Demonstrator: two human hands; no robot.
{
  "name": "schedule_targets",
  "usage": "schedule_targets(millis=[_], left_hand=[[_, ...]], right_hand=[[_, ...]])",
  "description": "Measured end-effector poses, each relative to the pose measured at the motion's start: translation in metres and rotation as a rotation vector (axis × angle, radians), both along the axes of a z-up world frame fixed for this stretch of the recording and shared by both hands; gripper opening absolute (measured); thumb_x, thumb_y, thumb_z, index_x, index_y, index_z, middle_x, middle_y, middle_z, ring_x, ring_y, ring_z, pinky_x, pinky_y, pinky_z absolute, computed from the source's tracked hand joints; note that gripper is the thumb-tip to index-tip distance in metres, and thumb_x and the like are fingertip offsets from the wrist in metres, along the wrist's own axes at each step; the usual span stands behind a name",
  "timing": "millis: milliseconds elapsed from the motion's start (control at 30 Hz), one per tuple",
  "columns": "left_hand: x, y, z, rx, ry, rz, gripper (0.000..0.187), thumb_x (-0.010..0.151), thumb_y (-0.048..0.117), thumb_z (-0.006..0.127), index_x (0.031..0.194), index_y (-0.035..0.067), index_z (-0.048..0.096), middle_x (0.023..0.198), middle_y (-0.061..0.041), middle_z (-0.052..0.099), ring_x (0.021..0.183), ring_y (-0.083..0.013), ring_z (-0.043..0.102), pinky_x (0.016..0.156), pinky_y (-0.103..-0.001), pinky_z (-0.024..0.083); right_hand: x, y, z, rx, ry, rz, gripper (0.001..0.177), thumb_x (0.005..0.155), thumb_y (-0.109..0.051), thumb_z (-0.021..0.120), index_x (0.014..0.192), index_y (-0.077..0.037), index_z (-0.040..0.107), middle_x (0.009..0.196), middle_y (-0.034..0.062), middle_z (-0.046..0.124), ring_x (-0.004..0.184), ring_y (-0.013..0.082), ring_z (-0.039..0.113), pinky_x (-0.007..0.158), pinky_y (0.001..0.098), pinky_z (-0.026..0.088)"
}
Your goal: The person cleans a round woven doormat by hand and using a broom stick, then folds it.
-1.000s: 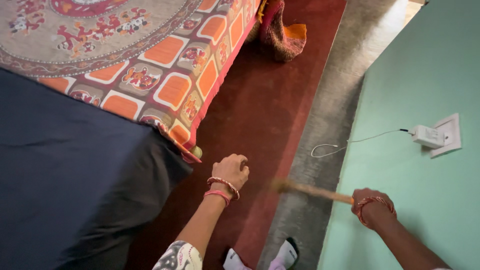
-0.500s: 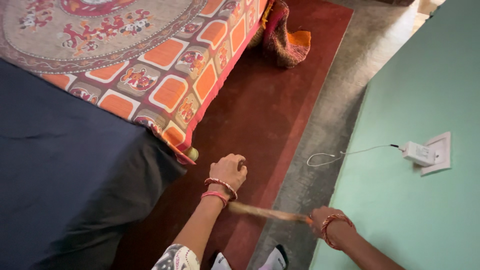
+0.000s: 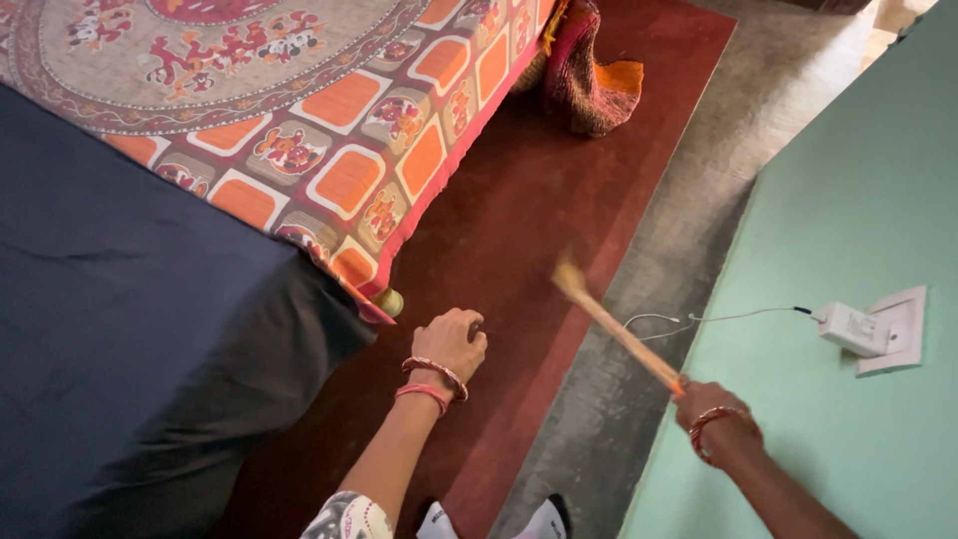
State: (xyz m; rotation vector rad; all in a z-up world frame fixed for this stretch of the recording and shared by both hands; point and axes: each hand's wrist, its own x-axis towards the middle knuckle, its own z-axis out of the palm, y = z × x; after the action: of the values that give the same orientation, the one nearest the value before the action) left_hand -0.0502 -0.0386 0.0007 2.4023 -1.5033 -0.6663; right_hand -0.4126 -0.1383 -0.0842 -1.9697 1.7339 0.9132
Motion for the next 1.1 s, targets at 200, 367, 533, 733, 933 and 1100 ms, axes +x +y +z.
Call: schedule_targets(millis=[200, 367, 533, 733, 933, 1100], left_hand=[[-0.011, -0.014, -0.004, -0.043, 0.028, 0.004, 0.026, 0.088, 0.027, 0.065, 0.111, 0.019, 0.073, 0.11, -0.002, 0.072, 0.104, -0.0255, 0.068, 0.094, -0.047, 0.047], [-0.014, -0.022, 0.002, -0.041, -0.002, -0.001, 0.026, 0.088, 0.029, 0.066, 0.111, 0.018, 0.073, 0.108, -0.003, 0.072, 0.105, -0.0252, 0.068, 0.095, -0.048, 0.046], [-0.01, -0.014, 0.003, -0.038, -0.009, 0.022, 0.025, 0.089, 0.028, 0.066, 0.11, 0.018, 0.073, 0.109, -0.002, 0.072, 0.105, -0.026, 0.068, 0.094, -0.048, 0.047], [-0.007, -0.013, -0.002, -0.04, 0.006, 0.037, 0.026, 0.088, 0.028, 0.067, 0.111, 0.019, 0.073, 0.11, -0.002, 0.072, 0.104, -0.0257, 0.068, 0.094, -0.047, 0.047], [-0.006, -0.029, -0.003, 0.001, 0.001, -0.008, 0.025, 0.09, 0.029, 0.066, 0.111, 0.018, 0.073, 0.11, -0.003, 0.072, 0.106, -0.0254, 0.068, 0.095, -0.047, 0.046], [0.006, -0.051, -0.007, -0.058, 0.036, -0.028, 0.028, 0.087, 0.029, 0.065, 0.112, 0.019, 0.073, 0.109, -0.002, 0.072, 0.104, -0.0249, 0.068, 0.093, -0.047, 0.047]], right_hand=[[0.053, 0.034, 0.023, 0.131, -0.158, 0.151, 0.032, 0.105, -0.034, 0.05, 0.129, -0.021, 0.065, 0.103, 0.0105, 0.078, 0.096, 0.0286, 0.076, 0.087, 0.0436, 0.061], [0.067, 0.032, -0.003, 0.205, -0.088, 0.225, 0.025, 0.099, -0.029, 0.061, 0.116, -0.014, 0.074, 0.108, 0.011, 0.076, 0.101, 0.0283, 0.075, 0.088, 0.0401, 0.06], [0.008, -0.003, -0.036, 0.185, 0.115, 0.495, 0.026, 0.084, -0.015, 0.077, 0.11, -0.014, 0.076, 0.111, 0.0052, 0.077, 0.104, 0.0195, 0.076, 0.083, 0.0323, 0.064], [-0.002, -0.036, -0.013, 0.011, -0.053, -0.193, 0.033, 0.105, -0.035, 0.058, 0.126, -0.012, 0.068, 0.108, 0.0113, 0.078, 0.097, 0.0297, 0.077, 0.082, 0.043, 0.06], [0.058, -0.002, -0.004, 0.089, -0.2, -0.044, 0.038, 0.105, -0.03, 0.051, 0.142, -0.022, 0.054, 0.103, 0.0103, 0.075, 0.093, 0.0272, 0.076, 0.081, 0.0437, 0.062], [0.132, 0.022, 0.01, 0.19, -0.108, 0.226, 0.031, 0.101, -0.028, 0.06, 0.131, -0.02, 0.065, 0.112, 0.0086, 0.074, 0.103, 0.0264, 0.073, 0.088, 0.0427, 0.061]])
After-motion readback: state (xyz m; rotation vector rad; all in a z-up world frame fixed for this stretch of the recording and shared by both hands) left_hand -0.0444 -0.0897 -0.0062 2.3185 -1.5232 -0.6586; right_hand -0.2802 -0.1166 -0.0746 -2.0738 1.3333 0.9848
